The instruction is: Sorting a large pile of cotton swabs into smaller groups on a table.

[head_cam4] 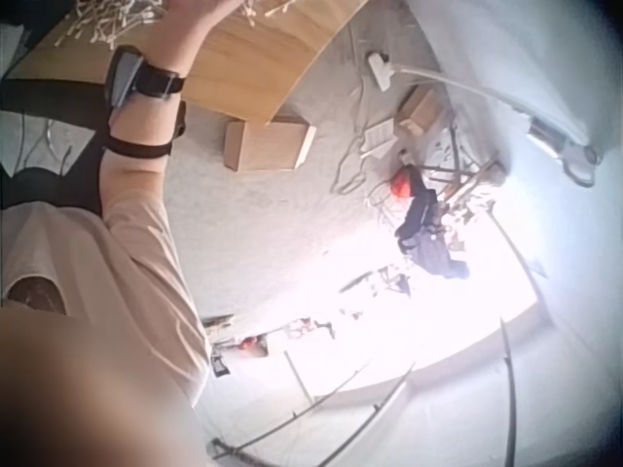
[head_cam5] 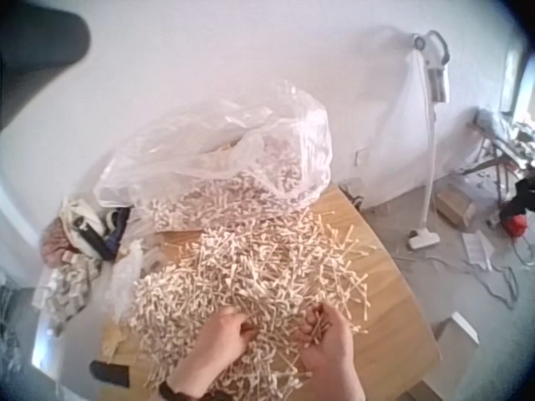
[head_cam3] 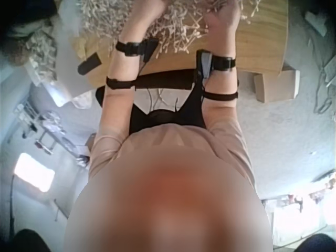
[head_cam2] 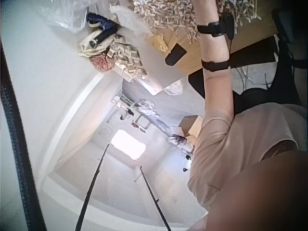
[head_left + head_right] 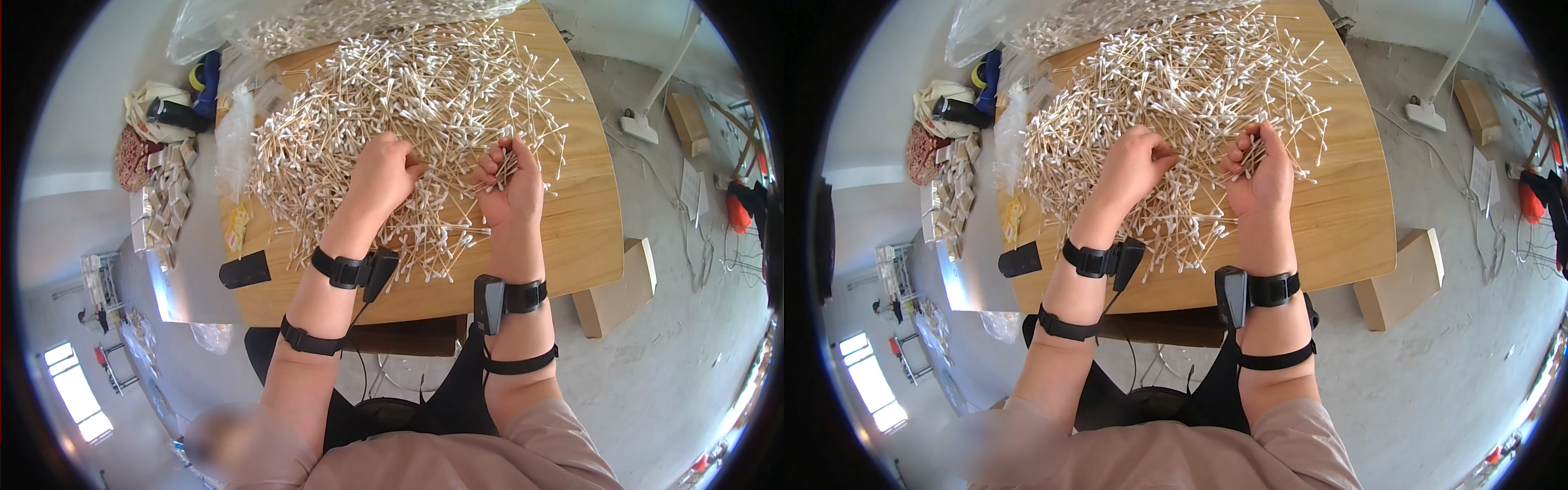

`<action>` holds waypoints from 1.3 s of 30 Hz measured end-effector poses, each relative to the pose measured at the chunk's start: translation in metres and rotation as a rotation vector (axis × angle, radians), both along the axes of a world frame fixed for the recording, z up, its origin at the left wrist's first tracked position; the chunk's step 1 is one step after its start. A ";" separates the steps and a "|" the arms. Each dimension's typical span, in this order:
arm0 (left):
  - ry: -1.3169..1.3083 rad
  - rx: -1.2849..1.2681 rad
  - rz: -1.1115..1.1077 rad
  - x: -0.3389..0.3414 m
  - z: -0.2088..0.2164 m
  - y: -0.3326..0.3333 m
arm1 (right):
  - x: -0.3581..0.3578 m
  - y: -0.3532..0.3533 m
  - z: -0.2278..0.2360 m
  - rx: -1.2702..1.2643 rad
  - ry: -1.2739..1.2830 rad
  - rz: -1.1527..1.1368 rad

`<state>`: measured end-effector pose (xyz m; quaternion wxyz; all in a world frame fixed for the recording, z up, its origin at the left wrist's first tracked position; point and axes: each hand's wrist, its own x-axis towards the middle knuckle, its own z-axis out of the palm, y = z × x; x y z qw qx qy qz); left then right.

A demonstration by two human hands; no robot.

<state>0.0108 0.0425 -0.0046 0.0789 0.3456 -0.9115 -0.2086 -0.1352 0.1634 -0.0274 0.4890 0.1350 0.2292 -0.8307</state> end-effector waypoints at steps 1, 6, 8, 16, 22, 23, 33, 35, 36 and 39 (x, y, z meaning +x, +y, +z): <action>0.035 -0.010 0.012 -0.003 -0.001 0.000 | 0.000 0.000 0.000 -0.001 0.006 0.001; 0.097 -0.110 -0.036 -0.010 -0.010 -0.003 | -0.002 0.003 -0.004 -0.003 -0.019 -0.007; 0.043 -0.094 -0.059 -0.011 -0.009 -0.005 | -0.003 0.004 -0.003 -0.004 -0.021 -0.010; 0.193 0.053 0.059 -0.015 0.053 0.000 | 0.011 -0.005 0.008 -0.171 -0.128 0.213; 0.168 0.388 0.042 -0.028 0.079 0.013 | 0.022 -0.014 0.006 -0.168 -0.091 0.248; 0.165 0.385 0.040 -0.026 0.074 0.011 | 0.023 -0.014 0.006 -0.172 -0.093 0.246; -0.095 0.073 0.018 0.002 0.003 0.001 | 0.005 -0.006 -0.003 -0.074 -0.147 0.150; -0.081 0.077 0.023 0.001 0.002 0.003 | 0.004 -0.004 -0.003 -0.068 -0.112 0.151; -0.064 0.096 0.020 0.002 0.003 0.004 | 0.005 -0.003 -0.003 -0.065 -0.114 0.150; -0.046 0.101 0.010 -0.001 0.004 0.005 | 0.005 -0.004 -0.002 -0.049 -0.103 0.147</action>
